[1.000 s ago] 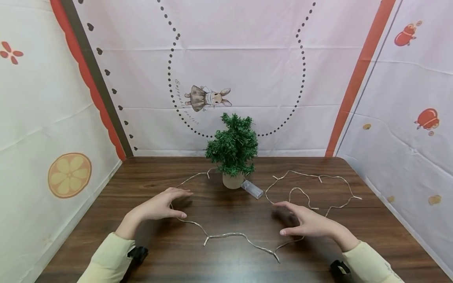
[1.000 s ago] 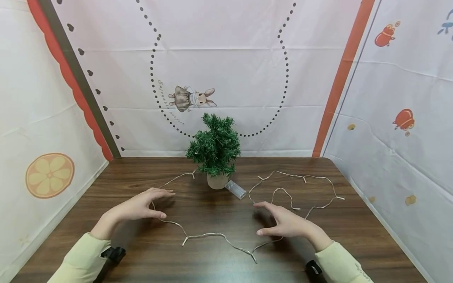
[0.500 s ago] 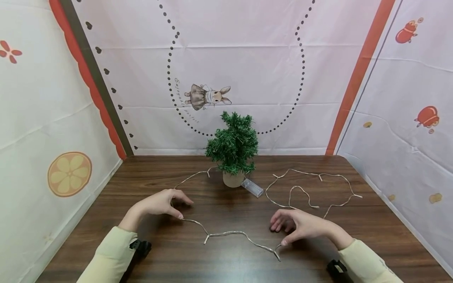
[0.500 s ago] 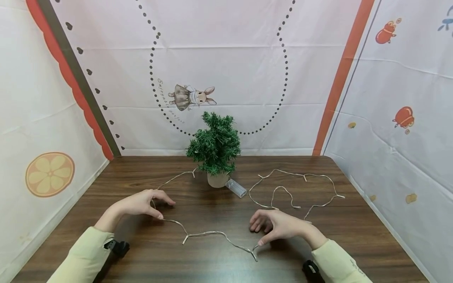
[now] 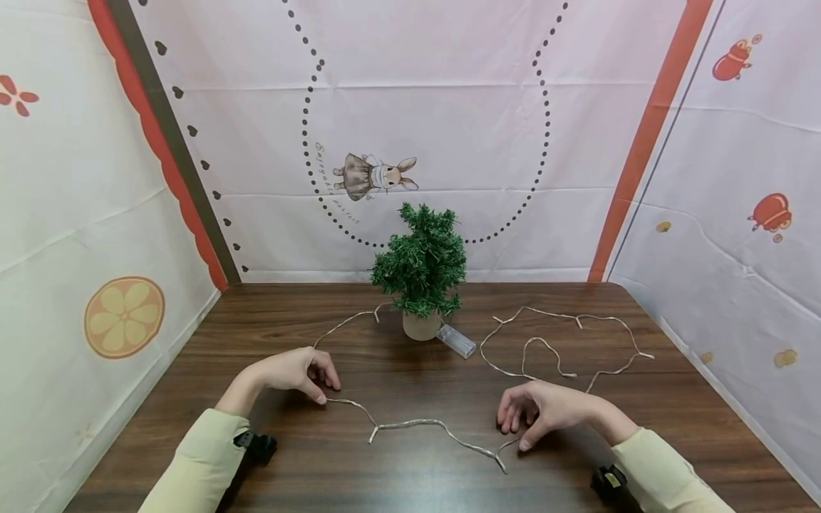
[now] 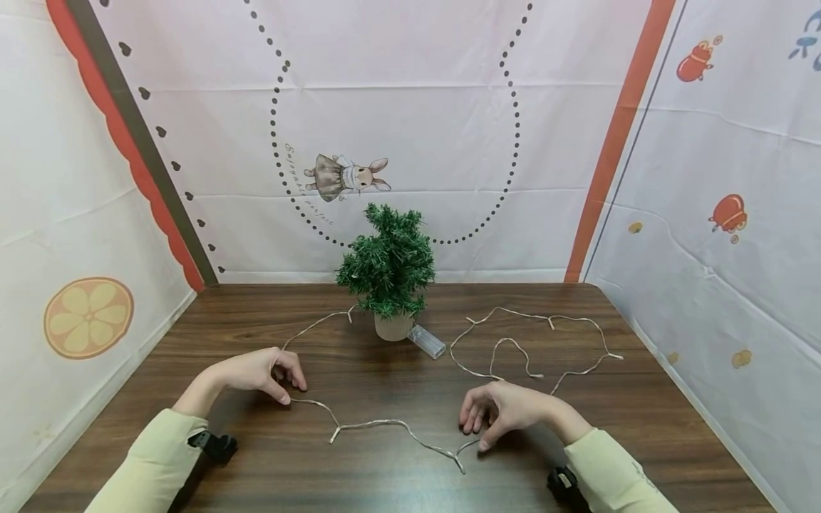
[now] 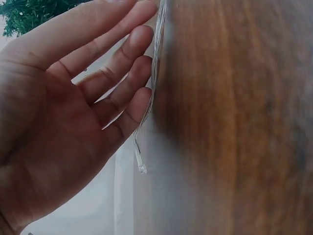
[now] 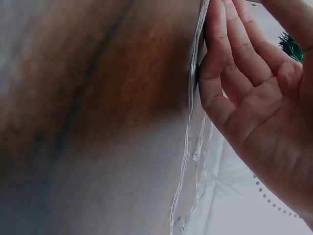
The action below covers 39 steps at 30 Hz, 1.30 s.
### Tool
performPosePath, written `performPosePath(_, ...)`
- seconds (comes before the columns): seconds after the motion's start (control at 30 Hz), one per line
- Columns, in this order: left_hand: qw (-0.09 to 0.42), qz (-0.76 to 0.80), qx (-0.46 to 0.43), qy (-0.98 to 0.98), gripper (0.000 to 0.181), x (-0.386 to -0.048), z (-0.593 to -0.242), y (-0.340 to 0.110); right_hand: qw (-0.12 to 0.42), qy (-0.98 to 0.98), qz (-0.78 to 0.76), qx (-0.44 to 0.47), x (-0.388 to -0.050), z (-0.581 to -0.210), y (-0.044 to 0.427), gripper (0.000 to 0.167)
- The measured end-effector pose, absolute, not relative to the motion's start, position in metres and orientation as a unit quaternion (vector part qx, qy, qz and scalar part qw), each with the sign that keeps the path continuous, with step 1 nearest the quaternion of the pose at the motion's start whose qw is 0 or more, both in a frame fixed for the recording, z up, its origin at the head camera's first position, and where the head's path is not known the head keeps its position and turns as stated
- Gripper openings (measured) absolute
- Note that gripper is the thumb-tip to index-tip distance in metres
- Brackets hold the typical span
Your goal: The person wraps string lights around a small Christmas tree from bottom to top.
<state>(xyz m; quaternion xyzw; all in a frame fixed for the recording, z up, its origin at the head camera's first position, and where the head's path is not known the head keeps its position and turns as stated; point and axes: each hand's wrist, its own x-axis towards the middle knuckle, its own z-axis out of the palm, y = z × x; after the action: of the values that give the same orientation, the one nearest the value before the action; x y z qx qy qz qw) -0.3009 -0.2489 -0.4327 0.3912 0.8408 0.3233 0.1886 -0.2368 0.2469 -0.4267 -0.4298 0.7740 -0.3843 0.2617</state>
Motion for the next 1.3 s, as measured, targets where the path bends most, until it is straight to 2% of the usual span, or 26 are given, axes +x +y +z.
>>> performPosePath(0.37,0.202,0.300,0.397,0.844,0.015,-0.303,-0.435,-0.247,0.272,0.775,-0.364,-0.439,-0.239,-0.426,0.246,0.026)
performPosePath(0.8,0.192,0.282,0.399,0.851,0.008,-0.301,-0.434,-0.244,0.278,0.781,-0.337,-0.447,-0.241,-0.422,0.248,0.016)
performPosePath(0.93,0.188,0.298,0.403,0.845,0.007,-0.302,-0.433,-0.246,0.271,0.766,-0.354,-0.462,-0.244,-0.416,0.256,0.013)
performPosePath(1.1,0.217,0.342,0.388,0.828,0.005,-0.302,-0.427,-0.249,0.246,0.749,-0.388,-0.478,-0.250,-0.410,0.266,0.011)
performPosePath(1.3,0.223,0.365,0.382,0.819,0.004,-0.302,-0.421,-0.248,0.245,0.744,-0.437,-0.442,-0.254,-0.405,0.278,0.011)
